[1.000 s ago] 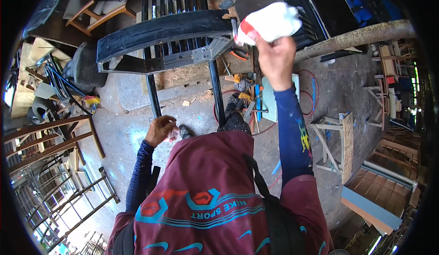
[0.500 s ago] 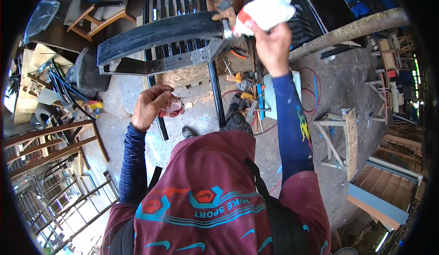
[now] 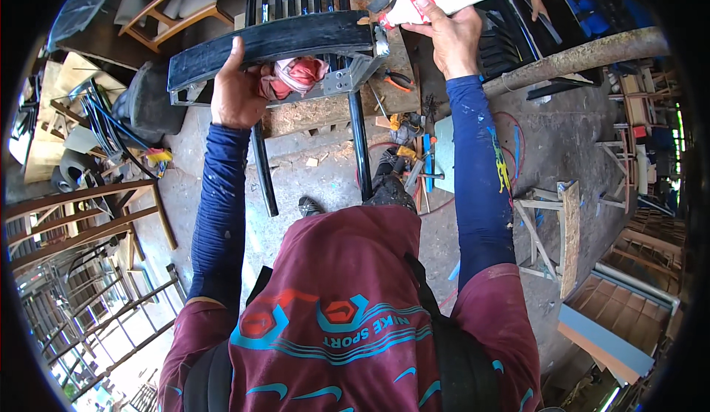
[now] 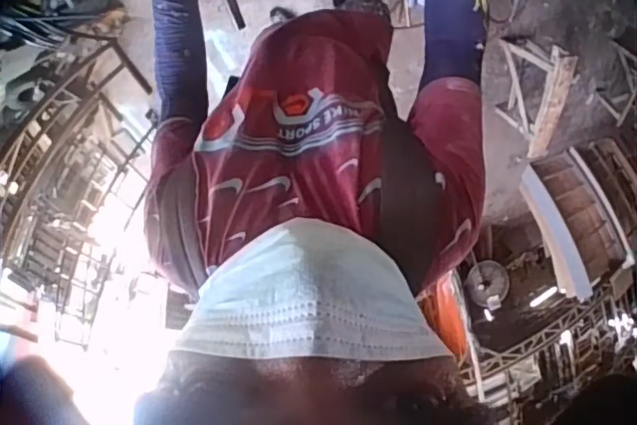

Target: Repairing a wooden chair by applying glue, hammering nails, and drilling holes into components.

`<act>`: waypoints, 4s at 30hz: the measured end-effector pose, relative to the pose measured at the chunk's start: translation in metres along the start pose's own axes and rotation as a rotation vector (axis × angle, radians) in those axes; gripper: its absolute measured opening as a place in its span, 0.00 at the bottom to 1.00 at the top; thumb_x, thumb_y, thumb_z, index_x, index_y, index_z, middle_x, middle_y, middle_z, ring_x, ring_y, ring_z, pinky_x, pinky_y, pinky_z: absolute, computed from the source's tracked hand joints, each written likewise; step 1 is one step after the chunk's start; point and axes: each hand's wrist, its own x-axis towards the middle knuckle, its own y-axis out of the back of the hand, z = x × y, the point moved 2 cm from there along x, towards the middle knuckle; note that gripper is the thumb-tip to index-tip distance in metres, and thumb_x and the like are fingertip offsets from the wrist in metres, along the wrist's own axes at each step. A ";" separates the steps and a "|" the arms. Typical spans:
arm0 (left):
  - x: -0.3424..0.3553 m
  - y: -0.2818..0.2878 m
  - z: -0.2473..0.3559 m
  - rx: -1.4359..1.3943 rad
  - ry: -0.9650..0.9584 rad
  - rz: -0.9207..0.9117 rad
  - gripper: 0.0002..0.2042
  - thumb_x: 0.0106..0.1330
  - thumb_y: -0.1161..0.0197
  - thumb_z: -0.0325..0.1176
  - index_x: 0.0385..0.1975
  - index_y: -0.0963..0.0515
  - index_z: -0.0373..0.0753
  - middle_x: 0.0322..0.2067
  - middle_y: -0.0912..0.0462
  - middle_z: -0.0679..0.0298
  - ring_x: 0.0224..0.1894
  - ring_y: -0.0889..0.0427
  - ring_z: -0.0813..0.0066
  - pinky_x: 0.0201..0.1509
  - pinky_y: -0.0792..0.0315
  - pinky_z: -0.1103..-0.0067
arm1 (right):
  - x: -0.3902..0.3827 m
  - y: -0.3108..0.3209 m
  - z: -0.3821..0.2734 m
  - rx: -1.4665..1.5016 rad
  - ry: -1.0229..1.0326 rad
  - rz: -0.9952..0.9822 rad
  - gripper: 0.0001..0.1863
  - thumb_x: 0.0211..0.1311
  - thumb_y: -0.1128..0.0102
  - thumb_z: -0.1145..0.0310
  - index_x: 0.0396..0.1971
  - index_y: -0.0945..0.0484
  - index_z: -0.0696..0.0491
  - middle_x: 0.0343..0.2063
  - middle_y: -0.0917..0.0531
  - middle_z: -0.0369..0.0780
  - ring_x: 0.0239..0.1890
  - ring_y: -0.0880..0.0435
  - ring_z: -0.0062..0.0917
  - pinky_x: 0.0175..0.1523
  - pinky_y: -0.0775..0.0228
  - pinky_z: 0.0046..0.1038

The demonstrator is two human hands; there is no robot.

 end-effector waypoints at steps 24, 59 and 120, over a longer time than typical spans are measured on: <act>0.006 0.006 0.006 0.267 -0.005 -0.018 0.17 0.69 0.34 0.44 0.46 0.23 0.36 0.37 0.16 0.60 0.36 0.17 0.75 0.39 0.17 0.80 | -0.055 -0.023 -0.040 -0.728 0.291 -0.239 0.13 0.59 0.29 0.69 0.41 0.17 0.59 0.34 0.11 0.47 0.38 0.10 0.33 0.43 0.21 0.33; -0.110 -0.026 -0.006 1.420 0.112 0.518 0.14 0.71 0.41 0.36 0.46 0.20 0.30 0.38 0.14 0.61 0.31 0.19 0.80 0.34 0.25 0.82 | -0.103 0.066 0.081 1.129 -0.795 0.226 0.23 0.63 0.30 0.65 0.55 0.27 0.53 0.48 0.19 0.38 0.51 0.16 0.29 0.50 0.15 0.37; -0.013 -0.096 0.059 2.550 -0.798 -0.404 0.36 0.38 0.17 0.32 0.53 0.20 0.31 0.39 0.15 0.55 0.42 0.21 0.58 0.49 0.26 0.68 | -0.037 -0.019 0.047 0.560 -0.069 0.488 0.14 0.59 0.28 0.70 0.41 0.19 0.59 0.33 0.14 0.36 0.35 0.14 0.19 0.42 0.17 0.26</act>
